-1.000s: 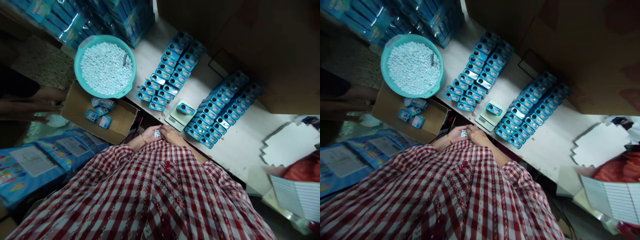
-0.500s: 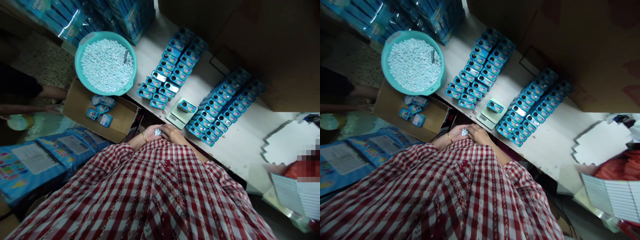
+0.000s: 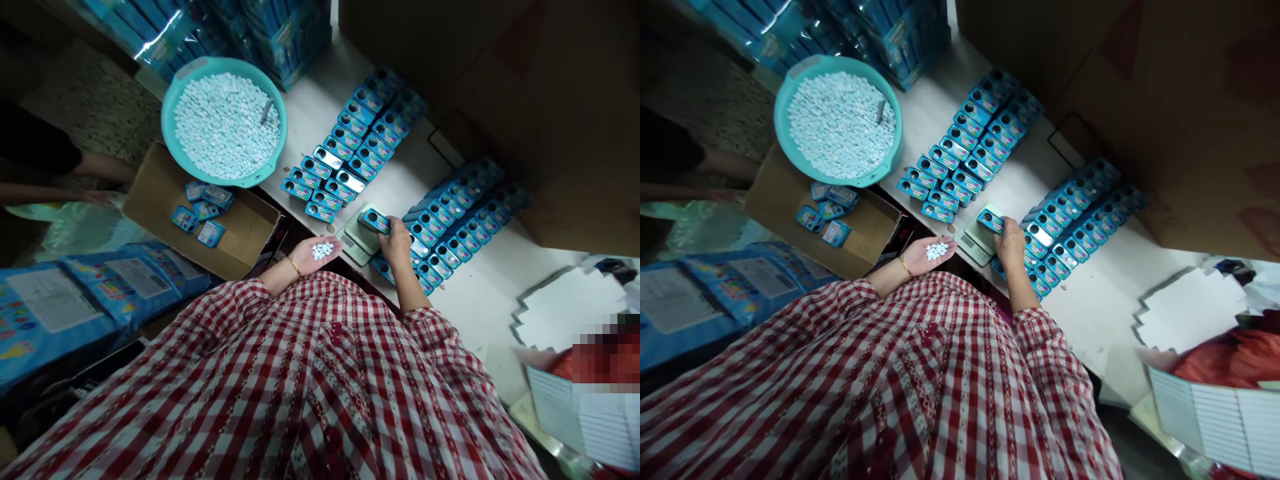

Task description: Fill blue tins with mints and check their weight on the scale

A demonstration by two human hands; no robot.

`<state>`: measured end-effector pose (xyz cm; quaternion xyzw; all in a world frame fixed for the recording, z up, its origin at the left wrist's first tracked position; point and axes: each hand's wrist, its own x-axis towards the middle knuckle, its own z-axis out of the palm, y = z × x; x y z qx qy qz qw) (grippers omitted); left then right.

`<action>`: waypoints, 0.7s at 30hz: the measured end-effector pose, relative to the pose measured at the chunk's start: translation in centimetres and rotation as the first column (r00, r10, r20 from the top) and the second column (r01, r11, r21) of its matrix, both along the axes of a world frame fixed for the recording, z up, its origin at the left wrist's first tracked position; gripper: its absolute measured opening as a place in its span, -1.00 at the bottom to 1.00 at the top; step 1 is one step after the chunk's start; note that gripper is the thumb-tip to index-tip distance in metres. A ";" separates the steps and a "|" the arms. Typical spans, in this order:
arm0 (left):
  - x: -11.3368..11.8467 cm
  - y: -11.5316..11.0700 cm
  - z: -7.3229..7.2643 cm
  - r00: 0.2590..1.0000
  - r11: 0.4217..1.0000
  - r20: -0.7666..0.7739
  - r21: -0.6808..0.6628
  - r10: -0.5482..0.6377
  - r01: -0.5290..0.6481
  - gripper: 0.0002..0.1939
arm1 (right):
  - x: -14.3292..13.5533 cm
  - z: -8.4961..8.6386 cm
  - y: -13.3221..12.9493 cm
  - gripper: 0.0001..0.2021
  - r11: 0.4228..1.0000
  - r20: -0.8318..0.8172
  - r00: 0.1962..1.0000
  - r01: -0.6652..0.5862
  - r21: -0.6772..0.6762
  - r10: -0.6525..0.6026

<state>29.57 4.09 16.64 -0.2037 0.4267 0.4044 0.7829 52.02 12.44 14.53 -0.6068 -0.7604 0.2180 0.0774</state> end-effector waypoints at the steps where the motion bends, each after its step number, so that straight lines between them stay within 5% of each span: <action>1: 0.1 0.7 0.1 1.000 1.000 -0.008 0.014 0.020 -0.020 -0.69 | -0.2 0.1 0.1 -0.59 1.000 -0.024 1.000 -0.003 -0.006 0.002; 4: 0.9 3.1 0.0 0.998 0.996 -0.006 0.061 0.058 -0.058 -0.71 | -0.5 2.0 -0.3 -0.60 0.992 -0.064 0.994 -0.086 0.094 0.092; 7: 2.2 5.3 -0.6 0.997 0.993 0.008 0.090 0.081 -0.082 -0.72 | -1.0 5.6 -1.1 -0.56 0.940 0.068 0.960 -0.280 0.197 0.272; 11: 4.4 7.3 -1.7 0.996 0.991 0.013 0.098 0.094 -0.095 -0.74 | -2.4 9.2 -1.7 -0.54 0.825 0.345 0.799 -0.555 0.108 0.492; 15: 5.8 8.1 -2.0 0.996 0.992 0.037 0.085 0.085 -0.088 -0.76 | -3.5 10.6 -1.8 -0.57 0.764 0.462 0.699 -0.642 0.070 0.545; 21: 6.4 8.3 -2.8 0.995 0.994 0.087 0.096 0.050 -0.058 -0.76 | -4.2 11.1 -2.0 -0.61 0.760 0.490 0.666 -0.649 0.011 0.562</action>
